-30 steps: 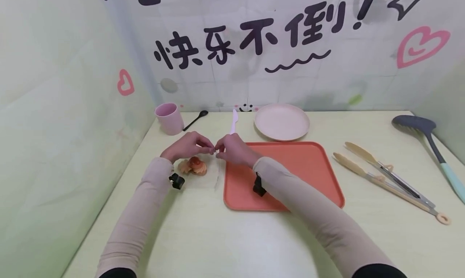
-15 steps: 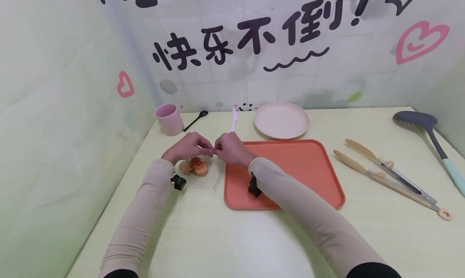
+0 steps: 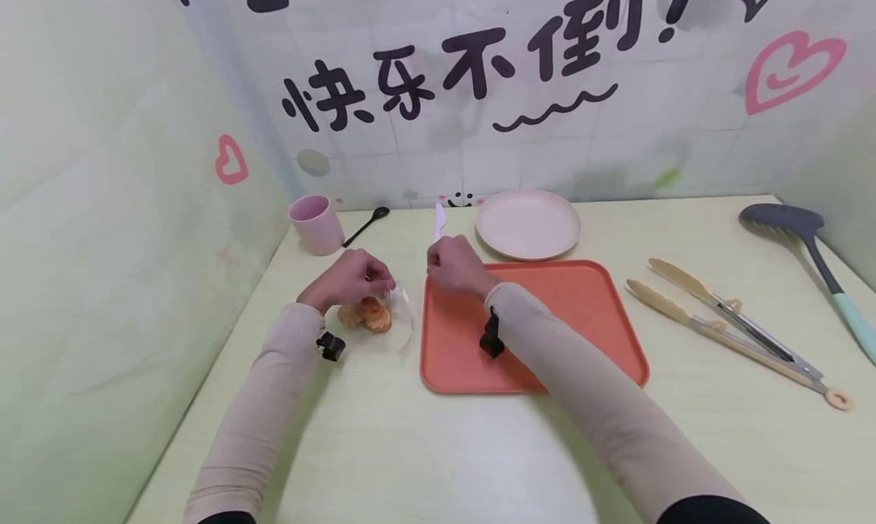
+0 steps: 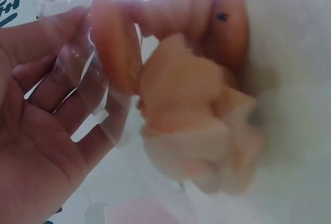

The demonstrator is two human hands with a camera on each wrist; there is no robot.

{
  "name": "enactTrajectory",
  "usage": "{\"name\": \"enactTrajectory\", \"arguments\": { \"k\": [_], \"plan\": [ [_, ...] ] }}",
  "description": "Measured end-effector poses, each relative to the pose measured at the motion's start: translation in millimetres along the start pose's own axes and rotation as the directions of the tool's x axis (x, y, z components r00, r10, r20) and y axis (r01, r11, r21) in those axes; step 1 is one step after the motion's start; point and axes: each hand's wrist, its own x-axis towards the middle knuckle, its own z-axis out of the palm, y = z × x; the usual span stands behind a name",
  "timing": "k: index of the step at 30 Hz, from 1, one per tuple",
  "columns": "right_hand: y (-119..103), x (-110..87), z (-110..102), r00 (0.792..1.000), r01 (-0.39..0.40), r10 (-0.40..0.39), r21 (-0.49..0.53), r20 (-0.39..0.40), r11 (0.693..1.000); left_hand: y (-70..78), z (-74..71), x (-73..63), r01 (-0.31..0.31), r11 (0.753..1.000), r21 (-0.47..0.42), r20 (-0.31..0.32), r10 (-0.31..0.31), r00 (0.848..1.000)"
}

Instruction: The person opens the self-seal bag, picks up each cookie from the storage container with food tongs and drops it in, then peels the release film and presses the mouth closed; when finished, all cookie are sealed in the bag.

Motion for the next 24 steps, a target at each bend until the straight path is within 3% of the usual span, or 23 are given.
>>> {"name": "enactTrajectory", "arguments": {
  "k": [6, 15, 20, 24],
  "plan": [
    [-15, -8.8, -5, 0.995, 0.095, -0.096, 0.036, 0.017, 0.995, 3.4, 1.3, 3.6, -0.024, 0.999, -0.033, -0.004, 0.024, 1.0],
    [-20, -11.2, 10, 1.0, 0.01, -0.009, 0.053, -0.011, 0.999, 6.8, 4.7, 5.7, -0.054, 0.998, -0.029, 0.02, 0.054, 0.998],
    [-21, -12.1, 15, 0.999, 0.026, -0.023, 0.058, -0.049, 0.998, 5.3, 3.1, 6.7, -0.064, 0.998, -0.023, 0.015, 0.064, 0.998],
    [-23, -12.6, 17, 0.995, 0.032, -0.034, -0.018, -0.094, 0.999, 5.9, 1.9, 5.7, -0.06, 0.998, -0.035, 0.02, 0.061, 0.998]
  ]
}}
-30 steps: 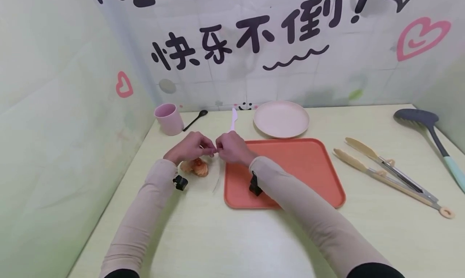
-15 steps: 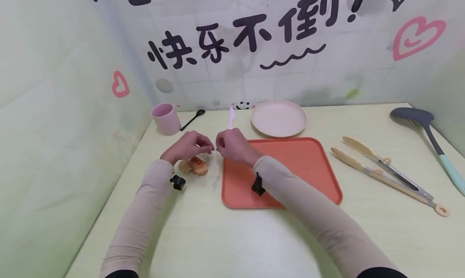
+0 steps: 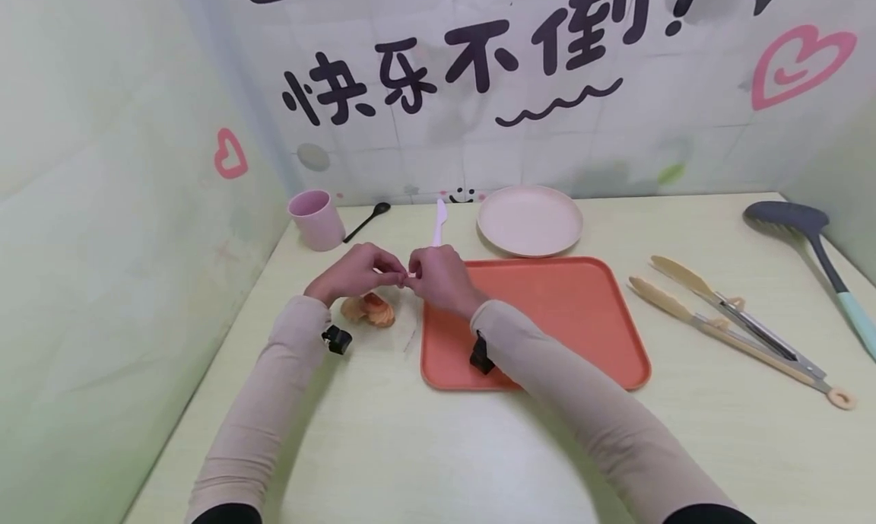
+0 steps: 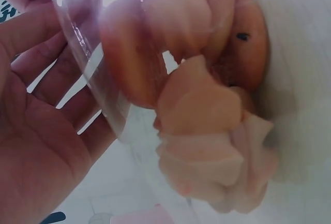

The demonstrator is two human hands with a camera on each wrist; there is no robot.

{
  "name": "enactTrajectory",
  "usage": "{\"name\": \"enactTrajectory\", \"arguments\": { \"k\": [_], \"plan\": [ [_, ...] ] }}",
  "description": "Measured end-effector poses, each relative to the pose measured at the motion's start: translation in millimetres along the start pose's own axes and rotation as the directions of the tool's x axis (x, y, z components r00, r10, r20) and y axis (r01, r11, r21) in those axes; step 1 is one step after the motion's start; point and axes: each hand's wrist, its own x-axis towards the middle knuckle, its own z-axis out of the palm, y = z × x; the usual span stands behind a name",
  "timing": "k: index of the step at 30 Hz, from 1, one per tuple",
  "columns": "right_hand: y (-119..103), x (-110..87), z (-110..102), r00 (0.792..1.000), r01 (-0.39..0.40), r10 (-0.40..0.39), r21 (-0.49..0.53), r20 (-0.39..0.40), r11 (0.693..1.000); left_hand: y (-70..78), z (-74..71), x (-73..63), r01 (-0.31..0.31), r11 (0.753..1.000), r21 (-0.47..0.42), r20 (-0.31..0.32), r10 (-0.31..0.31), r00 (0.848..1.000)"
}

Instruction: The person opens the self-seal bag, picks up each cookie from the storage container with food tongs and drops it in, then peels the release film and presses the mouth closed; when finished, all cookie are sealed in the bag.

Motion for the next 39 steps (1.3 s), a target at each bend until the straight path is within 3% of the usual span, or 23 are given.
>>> {"name": "enactTrajectory", "arguments": {
  "k": [5, 16, 27, 31, 35, 39],
  "plan": [
    [-2, -0.4, 2, 1.0, 0.005, -0.007, -0.068, -0.028, 0.998, 2.2, -0.8, -0.7, 0.004, 1.0, -0.009, 0.008, -0.004, 1.0],
    [-3, -0.8, 6, 0.999, 0.024, -0.026, -0.056, -0.046, 0.998, 0.4, 0.0, 1.1, 0.024, 0.999, -0.024, 0.007, -0.024, 1.0],
    [-7, 7.4, 7, 0.998, 0.045, -0.049, -0.076, -0.047, 0.996, 5.4, -0.7, 4.0, -0.028, 0.999, 0.046, -0.013, 0.029, 1.0],
    [-6, 10.8, 8, 0.998, 0.036, -0.037, -0.024, -0.043, 0.999, 3.7, 0.2, 2.9, -0.048, 0.997, 0.056, -0.036, 0.05, 0.998],
    [-2, 14.3, 10, 0.998, 0.006, 0.0, 0.1, -0.067, 0.995, 1.6, 1.2, -0.1, -0.064, 0.997, 0.037, -0.059, 0.066, 0.996],
    [10, 15.3, 13, 0.987, -0.096, 0.126, 0.262, -0.098, 0.96, -2.1, 1.6, -5.7, -0.021, 1.0, -0.008, -0.081, 0.02, 0.997]
  ]
}}
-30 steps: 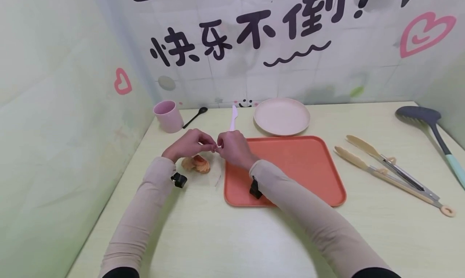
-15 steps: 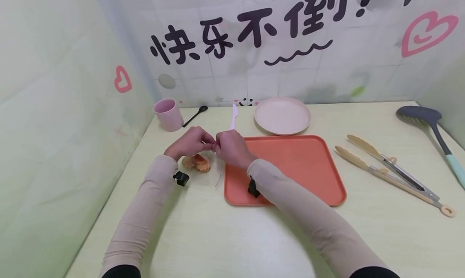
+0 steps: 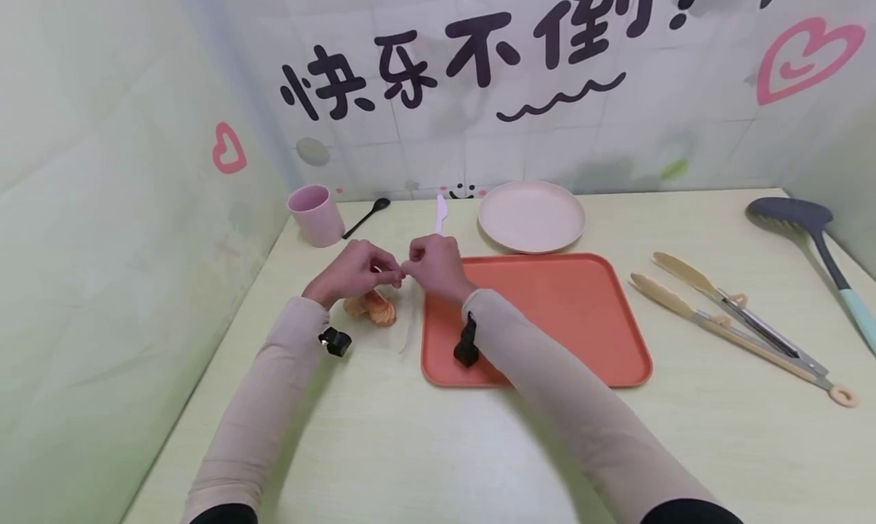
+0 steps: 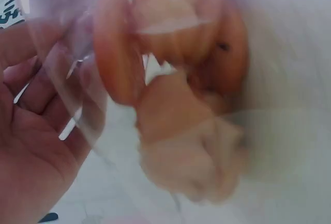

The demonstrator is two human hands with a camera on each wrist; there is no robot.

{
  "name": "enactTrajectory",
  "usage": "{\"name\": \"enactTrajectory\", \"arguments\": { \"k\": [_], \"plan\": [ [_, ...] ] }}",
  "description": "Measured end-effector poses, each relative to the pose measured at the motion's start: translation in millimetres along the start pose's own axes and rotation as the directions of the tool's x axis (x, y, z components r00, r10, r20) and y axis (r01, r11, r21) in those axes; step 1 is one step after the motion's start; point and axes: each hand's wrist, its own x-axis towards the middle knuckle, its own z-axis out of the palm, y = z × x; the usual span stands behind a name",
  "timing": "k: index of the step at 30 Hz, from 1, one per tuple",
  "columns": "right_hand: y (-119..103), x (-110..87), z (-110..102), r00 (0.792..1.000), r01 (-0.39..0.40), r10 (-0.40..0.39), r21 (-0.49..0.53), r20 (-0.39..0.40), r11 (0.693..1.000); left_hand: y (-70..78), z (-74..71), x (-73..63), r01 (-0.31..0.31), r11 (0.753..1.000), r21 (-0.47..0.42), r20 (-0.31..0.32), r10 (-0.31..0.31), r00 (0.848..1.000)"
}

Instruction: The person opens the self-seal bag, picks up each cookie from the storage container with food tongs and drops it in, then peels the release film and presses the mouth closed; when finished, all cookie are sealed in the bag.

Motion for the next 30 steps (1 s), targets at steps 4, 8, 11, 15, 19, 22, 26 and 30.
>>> {"name": "enactTrajectory", "arguments": {
  "k": [4, 8, 11, 15, 19, 22, 26, 30],
  "plan": [
    [12, -4.4, -8, 0.991, -0.134, 0.136, 0.134, -0.006, 0.982, -4.1, -2.0, -3.9, 0.045, 0.998, -0.039, -0.046, -0.046, 0.998],
    [14, -14.0, -25, 0.986, -0.166, 0.165, 0.213, 0.024, 0.963, -9.5, -4.7, -5.1, 0.062, 0.994, -0.09, -0.103, -0.071, 0.992],
    [16, -25.3, -42, 0.985, -0.173, 0.162, 0.224, 0.065, 0.959, -12.9, -7.8, -7.0, 0.086, 0.984, -0.153, -0.133, -0.107, 0.985],
    [24, -43.8, -66, 0.984, -0.163, 0.146, 0.187, 0.099, 0.969, -15.2, -12.8, -8.5, 0.083, 0.972, -0.22, -0.155, -0.119, 0.981],
    [33, -62.3, -88, 0.992, -0.096, 0.085, 0.121, 0.092, 0.988, -18.6, -17.1, -9.4, 0.062, 0.969, -0.239, -0.203, -0.112, 0.973],
    [39, -78.1, -102, 0.995, -0.036, 0.029, 0.074, 0.091, 0.997, -21.0, -19.4, -11.5, 0.055, 0.967, -0.249, -0.241, -0.117, 0.963],
    [46, -101.2, -118, 0.995, 0.036, -0.038, 0.022, 0.097, 0.999, -21.8, -20.2, -13.6, 0.032, 0.968, -0.247, -0.287, -0.104, 0.952],
    [55, -122.8, -135, 0.991, 0.099, -0.099, 0.0, 0.092, 0.995, -20.6, -18.9, -13.6, -0.001, 0.97, -0.244, -0.334, -0.084, 0.939]
  ]
}}
